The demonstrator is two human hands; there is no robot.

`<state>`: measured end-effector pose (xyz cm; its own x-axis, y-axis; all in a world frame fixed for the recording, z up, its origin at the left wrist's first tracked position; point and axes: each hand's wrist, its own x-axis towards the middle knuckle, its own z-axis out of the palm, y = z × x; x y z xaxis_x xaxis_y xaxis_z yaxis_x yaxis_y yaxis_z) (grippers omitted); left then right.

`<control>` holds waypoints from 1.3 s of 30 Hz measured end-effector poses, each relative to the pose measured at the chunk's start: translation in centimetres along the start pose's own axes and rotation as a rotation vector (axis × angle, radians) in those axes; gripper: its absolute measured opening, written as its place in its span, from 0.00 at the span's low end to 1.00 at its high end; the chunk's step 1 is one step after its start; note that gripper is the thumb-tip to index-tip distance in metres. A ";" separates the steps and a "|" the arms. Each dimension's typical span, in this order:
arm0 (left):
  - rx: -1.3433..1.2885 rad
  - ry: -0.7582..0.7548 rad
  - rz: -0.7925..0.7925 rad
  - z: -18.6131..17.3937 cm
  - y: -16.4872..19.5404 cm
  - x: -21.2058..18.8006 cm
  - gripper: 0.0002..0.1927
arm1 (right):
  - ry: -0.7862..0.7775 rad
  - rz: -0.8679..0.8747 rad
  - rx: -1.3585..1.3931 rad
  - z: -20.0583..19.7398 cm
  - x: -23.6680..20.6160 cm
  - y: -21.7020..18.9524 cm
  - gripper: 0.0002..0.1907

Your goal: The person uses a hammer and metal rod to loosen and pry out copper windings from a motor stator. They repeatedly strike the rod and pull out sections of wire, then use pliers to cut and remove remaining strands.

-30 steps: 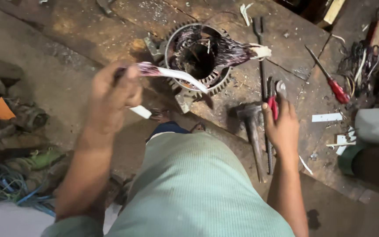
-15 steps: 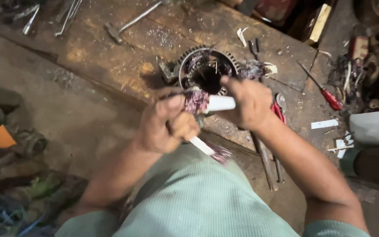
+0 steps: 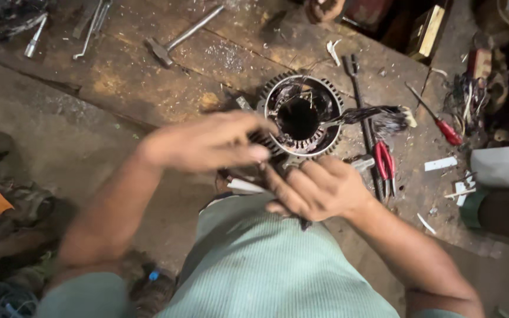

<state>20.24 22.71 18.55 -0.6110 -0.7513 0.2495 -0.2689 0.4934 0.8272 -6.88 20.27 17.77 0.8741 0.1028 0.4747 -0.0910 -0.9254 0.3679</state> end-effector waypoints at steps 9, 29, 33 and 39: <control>0.436 0.464 0.089 2.1 -1.0 -1.5 0.20 | 0.172 0.466 0.182 2.6 1.7 -2.2 0.24; 0.275 0.928 -0.600 -1.4 -30.3 -2.1 0.29 | -0.119 1.419 0.236 2.3 -7.6 -9.6 0.25; 0.654 0.787 -0.380 0.2 -35.5 -0.4 0.17 | -0.248 1.505 0.276 3.1 -10.5 -12.3 0.24; 0.642 0.773 -0.285 3.3 -25.4 2.7 0.21 | -0.380 1.518 0.118 3.1 -15.1 -11.9 0.24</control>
<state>22.96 9.59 -3.49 0.1189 -0.8405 0.5285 -0.8118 0.2242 0.5391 -17.55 28.56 3.77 0.0698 -0.9924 0.1011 -0.9426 -0.0988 -0.3190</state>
